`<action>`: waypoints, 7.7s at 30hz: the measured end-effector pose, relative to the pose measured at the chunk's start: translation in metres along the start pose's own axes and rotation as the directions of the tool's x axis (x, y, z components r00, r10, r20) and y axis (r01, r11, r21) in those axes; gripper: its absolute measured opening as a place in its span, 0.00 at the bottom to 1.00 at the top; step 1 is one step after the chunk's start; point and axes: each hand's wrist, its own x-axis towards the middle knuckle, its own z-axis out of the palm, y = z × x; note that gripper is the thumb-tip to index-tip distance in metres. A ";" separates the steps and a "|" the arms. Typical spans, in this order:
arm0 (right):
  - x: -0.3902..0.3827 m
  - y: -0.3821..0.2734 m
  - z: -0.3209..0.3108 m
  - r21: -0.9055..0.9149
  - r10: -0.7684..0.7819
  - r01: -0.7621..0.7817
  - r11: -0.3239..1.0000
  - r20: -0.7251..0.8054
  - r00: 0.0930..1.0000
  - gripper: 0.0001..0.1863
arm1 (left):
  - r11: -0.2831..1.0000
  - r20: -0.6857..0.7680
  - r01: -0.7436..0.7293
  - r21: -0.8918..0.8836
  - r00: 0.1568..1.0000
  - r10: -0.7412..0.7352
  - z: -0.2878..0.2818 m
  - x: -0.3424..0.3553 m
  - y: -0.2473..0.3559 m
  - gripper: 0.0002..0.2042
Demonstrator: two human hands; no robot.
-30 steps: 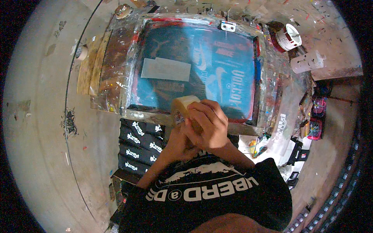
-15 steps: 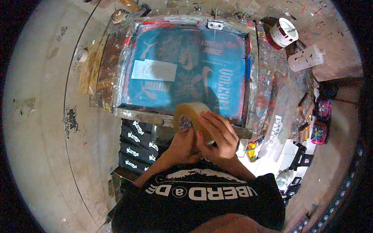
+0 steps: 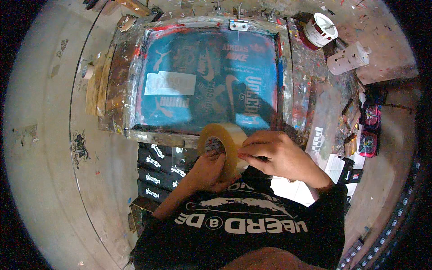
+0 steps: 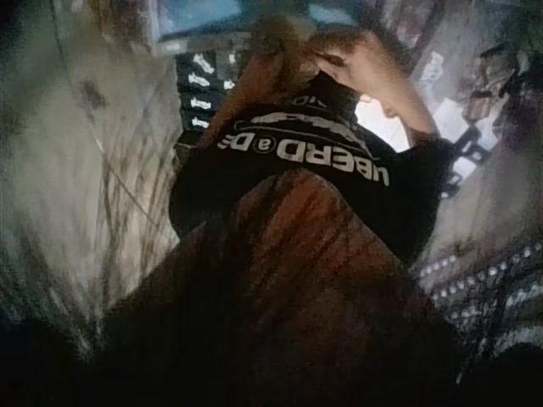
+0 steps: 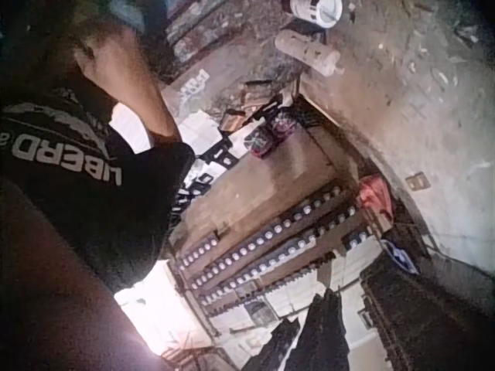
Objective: The person prepares a screen printing frame by applying white paste to the mesh, smoothing it with a squeegee, and then securing the frame with tape. They also use a small blue tool to clean the edges of the frame.
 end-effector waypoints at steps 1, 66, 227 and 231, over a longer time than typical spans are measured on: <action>0.003 -0.001 0.000 0.005 -0.004 0.004 1.000 0.009 1.000 0.07 | 0.999 -0.007 -0.035 -0.007 0.999 0.035 0.001 -0.001 -0.003 0.32; 0.004 0.010 0.036 -0.315 -0.164 0.162 0.935 0.020 0.986 0.18 | 0.995 0.134 0.093 -0.030 0.987 -0.088 -0.046 0.001 -0.011 0.31; 0.152 0.029 -0.162 -0.185 -0.185 0.248 0.951 0.304 0.935 0.14 | 0.905 -0.278 0.109 -0.410 0.931 -0.238 -0.053 0.131 -0.031 0.19; 0.179 0.106 -0.147 -0.015 -0.067 0.078 0.997 0.373 0.926 0.13 | 0.659 -0.117 0.333 -0.675 0.833 -0.541 -0.033 0.103 -0.040 0.09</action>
